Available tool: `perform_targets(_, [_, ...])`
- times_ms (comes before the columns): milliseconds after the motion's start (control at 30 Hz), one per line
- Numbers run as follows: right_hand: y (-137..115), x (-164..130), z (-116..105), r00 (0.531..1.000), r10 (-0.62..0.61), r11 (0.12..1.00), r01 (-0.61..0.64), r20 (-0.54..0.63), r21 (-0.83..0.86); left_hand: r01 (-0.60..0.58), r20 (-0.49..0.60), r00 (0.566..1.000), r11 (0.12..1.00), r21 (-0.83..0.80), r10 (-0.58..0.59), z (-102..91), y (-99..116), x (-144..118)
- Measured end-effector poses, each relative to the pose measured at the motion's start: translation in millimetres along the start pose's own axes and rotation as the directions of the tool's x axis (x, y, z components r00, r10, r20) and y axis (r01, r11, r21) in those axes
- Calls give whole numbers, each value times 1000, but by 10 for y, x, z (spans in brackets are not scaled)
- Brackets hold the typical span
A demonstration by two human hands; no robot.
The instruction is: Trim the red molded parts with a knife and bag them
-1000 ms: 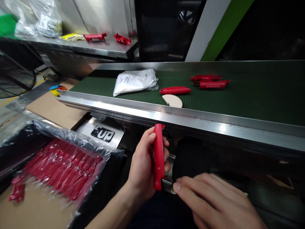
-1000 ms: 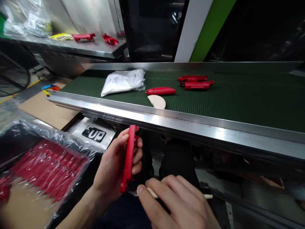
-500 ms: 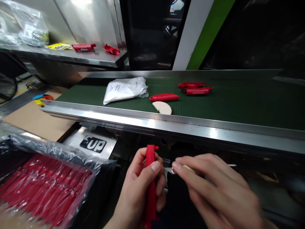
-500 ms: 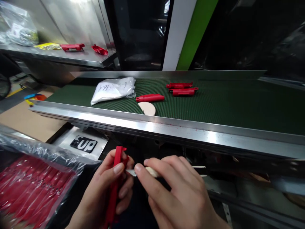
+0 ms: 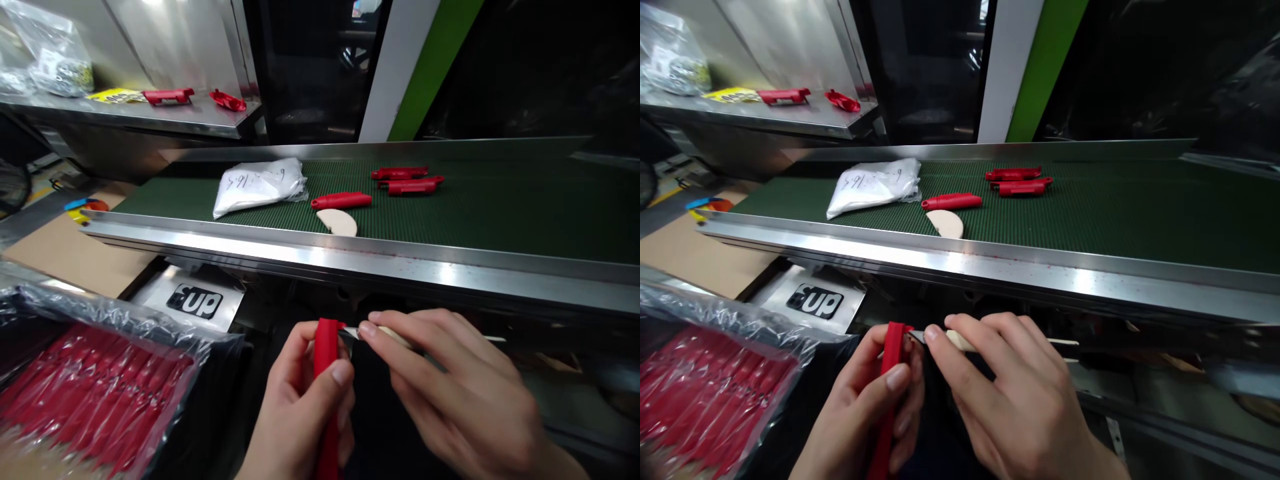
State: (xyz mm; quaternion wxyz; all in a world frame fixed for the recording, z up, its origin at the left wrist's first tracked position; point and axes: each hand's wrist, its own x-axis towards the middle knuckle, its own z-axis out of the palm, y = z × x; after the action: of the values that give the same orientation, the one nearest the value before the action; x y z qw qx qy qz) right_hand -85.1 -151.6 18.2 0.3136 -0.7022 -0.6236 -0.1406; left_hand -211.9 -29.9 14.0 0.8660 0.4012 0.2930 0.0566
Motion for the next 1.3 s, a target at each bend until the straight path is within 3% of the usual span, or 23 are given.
perform_targets(233, [20,-18,23,1000,9,1000,-9,0,11,6,8,1000,999,34,-6,-15,-11,-12])
perform_targets(567, [-21,-39,-13,998,32,994,-26,-52,106,40,233,972,979,-198,7,-74,-15,-26])
perform_targets(900, [-41,-66,14,998,25,991,-18,-58,131,129,300,953,939,-319,-29,-79,-14,-51])
perform_targets(1200, [-24,-58,55,996,39,985,-23,-85,173,141,353,935,939,-313,-22,-117,-47,-5])
perform_targets(1300, [47,-94,97,990,92,987,-77,-106,139,133,361,932,938,-320,-9,-98,-98,-52])
